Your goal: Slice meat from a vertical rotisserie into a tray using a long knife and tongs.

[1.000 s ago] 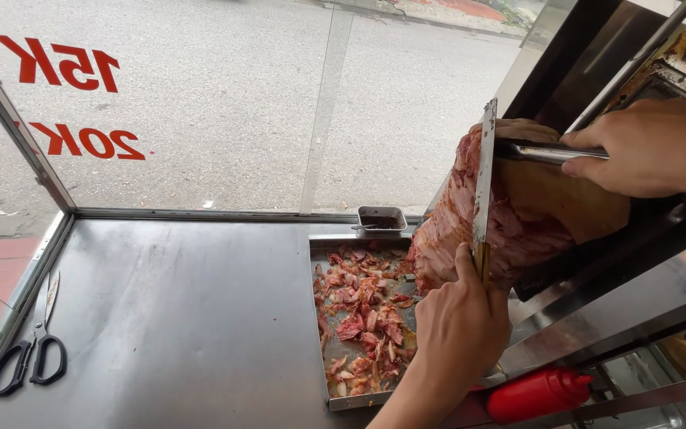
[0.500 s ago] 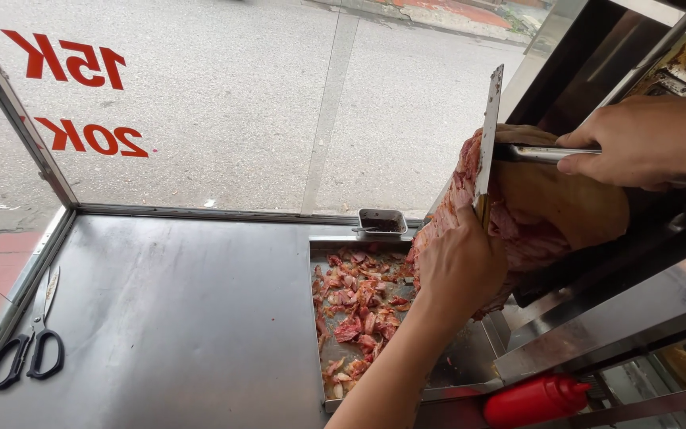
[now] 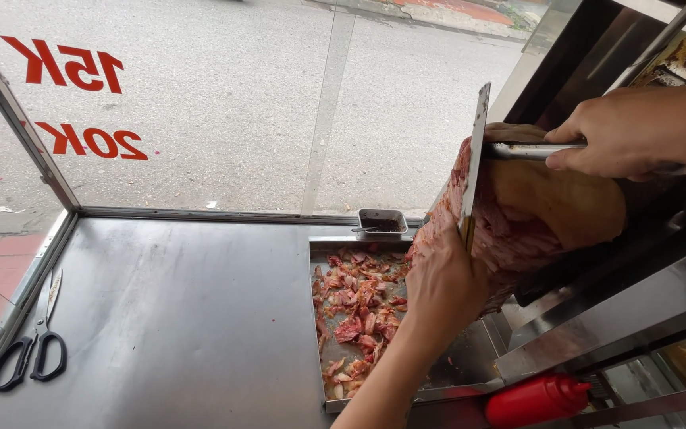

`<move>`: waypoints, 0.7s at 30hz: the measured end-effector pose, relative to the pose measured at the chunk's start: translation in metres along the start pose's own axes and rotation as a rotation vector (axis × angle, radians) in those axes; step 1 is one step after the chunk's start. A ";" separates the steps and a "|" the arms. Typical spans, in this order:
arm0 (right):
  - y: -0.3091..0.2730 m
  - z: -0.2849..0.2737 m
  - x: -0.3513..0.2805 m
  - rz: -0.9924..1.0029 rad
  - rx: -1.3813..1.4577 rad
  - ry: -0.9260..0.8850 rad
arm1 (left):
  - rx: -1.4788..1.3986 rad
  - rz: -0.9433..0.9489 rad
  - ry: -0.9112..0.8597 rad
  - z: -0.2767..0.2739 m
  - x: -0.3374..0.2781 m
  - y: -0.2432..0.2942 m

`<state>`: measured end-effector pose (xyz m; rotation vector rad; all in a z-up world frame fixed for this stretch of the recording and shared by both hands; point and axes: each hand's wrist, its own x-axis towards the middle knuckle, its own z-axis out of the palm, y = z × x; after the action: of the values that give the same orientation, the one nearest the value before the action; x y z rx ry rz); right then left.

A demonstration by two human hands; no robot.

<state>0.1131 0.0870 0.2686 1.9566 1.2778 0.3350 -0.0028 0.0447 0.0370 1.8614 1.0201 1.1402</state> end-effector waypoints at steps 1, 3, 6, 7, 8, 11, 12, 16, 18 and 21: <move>0.002 0.000 0.002 -0.001 0.002 -0.001 | 0.002 0.000 -0.001 0.004 -0.018 -0.003; 0.005 0.000 0.006 -0.034 -0.040 0.000 | 0.087 -0.065 -0.088 0.010 -0.054 -0.012; 0.001 -0.001 0.000 -0.012 -0.075 0.003 | 0.051 -0.018 -0.062 -0.006 -0.039 0.004; 0.002 -0.001 -0.001 -0.011 -0.077 0.003 | 0.050 -0.017 -0.061 -0.005 -0.021 0.006; 0.002 -0.001 -0.002 -0.017 -0.076 0.001 | 0.013 -0.025 -0.043 -0.004 -0.003 0.007; 0.003 0.001 0.001 -0.030 -0.068 -0.008 | -0.016 -0.023 -0.014 0.003 0.014 0.003; 0.005 0.001 0.003 -0.035 -0.060 -0.013 | -0.008 -0.008 -0.002 0.006 0.016 -0.001; 0.005 0.002 -0.001 -0.028 -0.046 -0.002 | 0.005 -0.037 -0.090 0.005 -0.042 -0.004; 0.004 0.000 -0.009 -0.038 -0.066 0.005 | 0.006 -0.082 -0.126 0.001 -0.048 0.000; -0.001 0.001 -0.015 -0.016 -0.061 0.018 | -0.047 -0.084 -0.109 -0.003 0.002 0.009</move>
<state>0.1062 0.0733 0.2699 1.8951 1.2796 0.3804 -0.0031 0.0427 0.0468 1.8055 0.9927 0.9948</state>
